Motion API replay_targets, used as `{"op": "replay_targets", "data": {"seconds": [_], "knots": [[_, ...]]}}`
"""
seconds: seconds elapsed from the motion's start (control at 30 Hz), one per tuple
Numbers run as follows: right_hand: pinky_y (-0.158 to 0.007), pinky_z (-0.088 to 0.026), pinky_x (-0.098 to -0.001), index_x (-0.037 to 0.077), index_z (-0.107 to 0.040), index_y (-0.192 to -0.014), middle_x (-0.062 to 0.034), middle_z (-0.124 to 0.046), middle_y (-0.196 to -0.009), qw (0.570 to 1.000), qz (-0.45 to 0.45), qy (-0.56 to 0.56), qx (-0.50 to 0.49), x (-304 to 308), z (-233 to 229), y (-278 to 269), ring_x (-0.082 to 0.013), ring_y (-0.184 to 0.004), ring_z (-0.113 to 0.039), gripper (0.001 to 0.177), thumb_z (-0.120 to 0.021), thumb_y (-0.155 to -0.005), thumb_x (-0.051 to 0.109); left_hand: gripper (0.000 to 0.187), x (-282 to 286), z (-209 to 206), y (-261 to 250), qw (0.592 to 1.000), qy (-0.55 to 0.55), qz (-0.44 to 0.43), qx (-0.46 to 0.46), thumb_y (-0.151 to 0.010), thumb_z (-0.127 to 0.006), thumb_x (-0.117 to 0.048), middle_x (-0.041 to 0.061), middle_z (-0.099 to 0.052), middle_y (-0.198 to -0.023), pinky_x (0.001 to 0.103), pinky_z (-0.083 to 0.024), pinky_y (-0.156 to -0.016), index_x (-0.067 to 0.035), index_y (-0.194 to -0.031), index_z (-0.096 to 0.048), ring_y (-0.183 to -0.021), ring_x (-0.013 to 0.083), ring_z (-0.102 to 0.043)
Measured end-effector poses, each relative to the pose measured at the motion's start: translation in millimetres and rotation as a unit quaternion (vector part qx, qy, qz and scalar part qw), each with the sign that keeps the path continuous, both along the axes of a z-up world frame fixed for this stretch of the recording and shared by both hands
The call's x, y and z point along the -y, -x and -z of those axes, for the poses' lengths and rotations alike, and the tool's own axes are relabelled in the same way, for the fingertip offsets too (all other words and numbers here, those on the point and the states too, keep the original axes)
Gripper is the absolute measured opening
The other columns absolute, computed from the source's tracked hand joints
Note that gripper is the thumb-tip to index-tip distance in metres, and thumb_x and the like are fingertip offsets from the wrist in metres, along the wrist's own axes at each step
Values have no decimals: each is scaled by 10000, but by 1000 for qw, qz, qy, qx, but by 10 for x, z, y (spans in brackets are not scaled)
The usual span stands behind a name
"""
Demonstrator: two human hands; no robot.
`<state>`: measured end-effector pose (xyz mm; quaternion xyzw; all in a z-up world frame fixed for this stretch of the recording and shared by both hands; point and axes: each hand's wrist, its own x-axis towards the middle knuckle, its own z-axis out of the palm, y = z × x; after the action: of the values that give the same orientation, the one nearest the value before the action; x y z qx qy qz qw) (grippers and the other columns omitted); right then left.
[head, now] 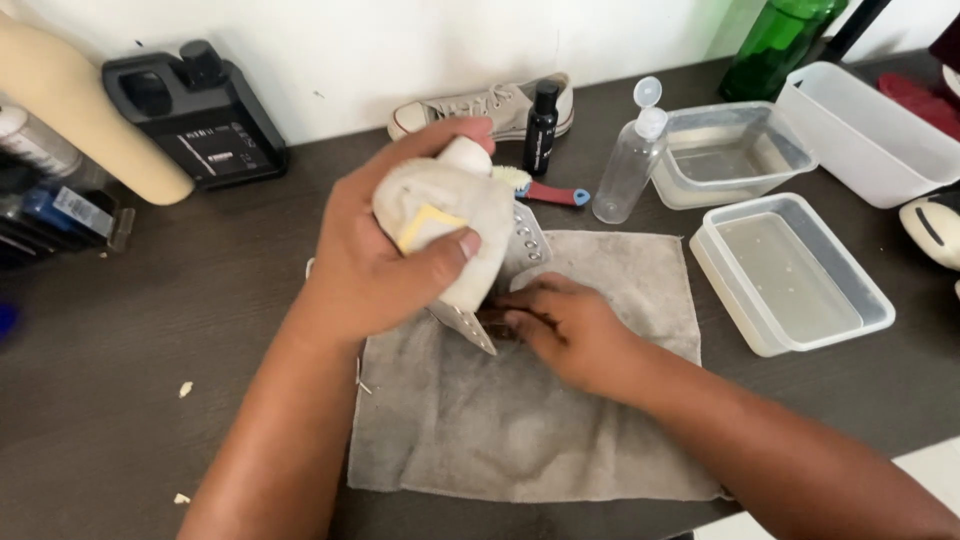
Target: The person applies a cleaning solution to a white high-top sneaker and scrubs the toe and side panels with a brush. They dip the brush in water and continue scrubbing the shoe's upper surface.
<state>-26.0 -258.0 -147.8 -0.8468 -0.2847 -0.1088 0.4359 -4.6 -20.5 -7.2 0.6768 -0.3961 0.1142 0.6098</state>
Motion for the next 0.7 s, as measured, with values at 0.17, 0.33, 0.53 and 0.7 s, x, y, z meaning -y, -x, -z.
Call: {"op": "replay_targets", "data": {"seconds": [0.17, 0.33, 0.53, 0.7], "knots": [[-842, -545, -348, 38, -711, -1292, -146, -597, -1277, 951, -30, 130, 278, 118, -330, 118, -256, -935, -609, 249, -633, -1056, 64, 555, 5, -40, 38, 999, -10, -19, -25, -911, -704, -190, 102, -653, -1476, 338, -536, -1131, -85, -1443, -586, -1370, 213, -629], [-729, -611, -440, 93, -640, -1389, -176, -558, -1272, 919, 12, 248, 308, 105, -78, 86, -343, -922, -661, 325, -643, -1073, 166, 541, -22, -22, 6, 998, -2, -36, -48, -916, -698, -179, 63, -680, -1329, 284, -528, -962, -89, -1441, -601, -1178, 155, -624], [-875, -588, -311, 78, -790, -1180, -78, -727, -1005, 1000, -2, -4, -18, 32, -81, -15, -214, -937, -740, 243, -636, -1019, 176, 563, 22, 3, 23, 1000, 10, 6, -25, -919, -740, -171, 73, -647, -1482, 328, -539, -1123, -98, -1457, -588, -1371, 183, -621], [-873, -628, -416, -39, -646, -1307, -215, -639, -1267, 912, -54, 157, 374, 143, -390, 60, -361, -1030, -709, 269, -703, -1047, -1, 553, 13, -14, 28, 1000, -3, -6, -14, -935, -727, -200, 98, -642, -1493, 347, -546, -1143, -76, -1453, -579, -1393, 219, -627]]}}
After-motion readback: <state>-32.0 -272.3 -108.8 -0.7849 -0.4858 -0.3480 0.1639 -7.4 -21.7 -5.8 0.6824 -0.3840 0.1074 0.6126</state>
